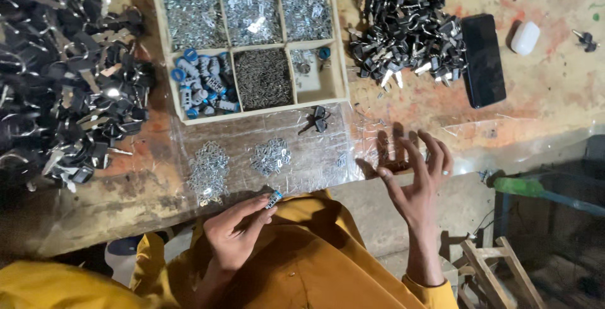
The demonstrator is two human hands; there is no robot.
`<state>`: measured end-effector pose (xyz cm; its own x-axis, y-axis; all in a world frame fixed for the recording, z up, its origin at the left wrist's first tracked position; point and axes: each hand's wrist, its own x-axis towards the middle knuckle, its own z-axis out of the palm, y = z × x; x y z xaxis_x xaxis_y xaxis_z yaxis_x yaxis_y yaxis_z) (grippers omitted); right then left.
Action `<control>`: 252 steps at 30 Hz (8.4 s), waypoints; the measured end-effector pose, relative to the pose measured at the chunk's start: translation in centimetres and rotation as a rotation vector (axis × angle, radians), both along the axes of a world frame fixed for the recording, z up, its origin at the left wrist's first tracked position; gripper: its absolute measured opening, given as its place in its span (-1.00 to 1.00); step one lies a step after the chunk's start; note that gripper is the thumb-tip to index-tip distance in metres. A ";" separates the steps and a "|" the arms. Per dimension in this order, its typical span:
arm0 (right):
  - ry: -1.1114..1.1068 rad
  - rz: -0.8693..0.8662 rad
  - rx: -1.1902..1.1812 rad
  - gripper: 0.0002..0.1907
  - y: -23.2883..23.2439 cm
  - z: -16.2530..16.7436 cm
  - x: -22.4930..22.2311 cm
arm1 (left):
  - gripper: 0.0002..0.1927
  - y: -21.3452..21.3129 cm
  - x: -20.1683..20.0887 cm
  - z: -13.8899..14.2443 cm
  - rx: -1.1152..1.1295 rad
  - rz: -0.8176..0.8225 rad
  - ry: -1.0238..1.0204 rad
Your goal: The person sits at a workbench covered with piles of padlocks and keys and assembles padlock cylinders by hand. They pick small blue pin and spring components from a compartment tray, insert them into a cylinder body held in their hands, and place finished cylinders into a cardboard box, repeating the cycle.
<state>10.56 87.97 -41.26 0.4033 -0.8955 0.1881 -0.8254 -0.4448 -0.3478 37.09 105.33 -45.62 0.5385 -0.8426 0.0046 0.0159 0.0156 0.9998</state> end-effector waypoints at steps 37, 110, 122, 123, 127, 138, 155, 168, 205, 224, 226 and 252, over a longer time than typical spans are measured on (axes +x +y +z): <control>0.013 0.283 -0.157 -0.71 14.4 3.2 0.0 | -0.72 14.9 1.7 1.3 0.029 -0.040 0.026; -0.152 0.464 0.103 -0.62 13.9 9.7 3.5 | -0.75 9.9 -8.5 8.0 -0.072 0.045 -0.006; -0.132 0.568 -0.035 -0.65 16.0 9.1 2.8 | -0.76 12.2 -8.1 6.7 -0.061 0.072 0.134; -0.111 0.605 -0.027 -0.63 16.1 9.1 2.6 | -0.76 12.3 -8.0 6.7 -0.052 0.073 0.115; -0.316 0.498 0.290 -0.73 16.9 8.9 2.8 | -0.77 12.6 -7.5 6.8 -0.047 0.066 0.077; -0.509 0.397 0.285 -0.87 19.5 8.8 6.0 | -0.78 14.2 -7.0 7.3 -0.027 0.059 0.012; -0.401 0.358 0.357 -0.78 22.7 9.6 6.2 | -0.75 16.9 -5.5 8.6 -0.132 0.069 -0.535; -0.066 0.470 0.020 -0.63 25.2 11.2 7.0 | -0.74 22.0 -5.6 9.1 -0.092 0.117 -0.175; -0.505 0.367 0.577 -0.60 32.5 9.4 6.4 | -0.73 26.8 -4.8 10.6 -0.076 0.030 -0.500; -0.165 0.538 0.052 -0.71 31.6 11.2 5.2 | -0.78 28.0 -5.5 9.5 -0.063 0.066 -0.033; -0.156 0.581 0.078 -0.71 31.6 11.3 5.1 | -0.77 28.2 -5.6 9.7 -0.057 0.066 -0.042; -0.311 0.605 0.660 -0.73 33.2 20.9 2.3 | -0.76 30.5 -8.3 20.1 -0.298 -0.119 -0.449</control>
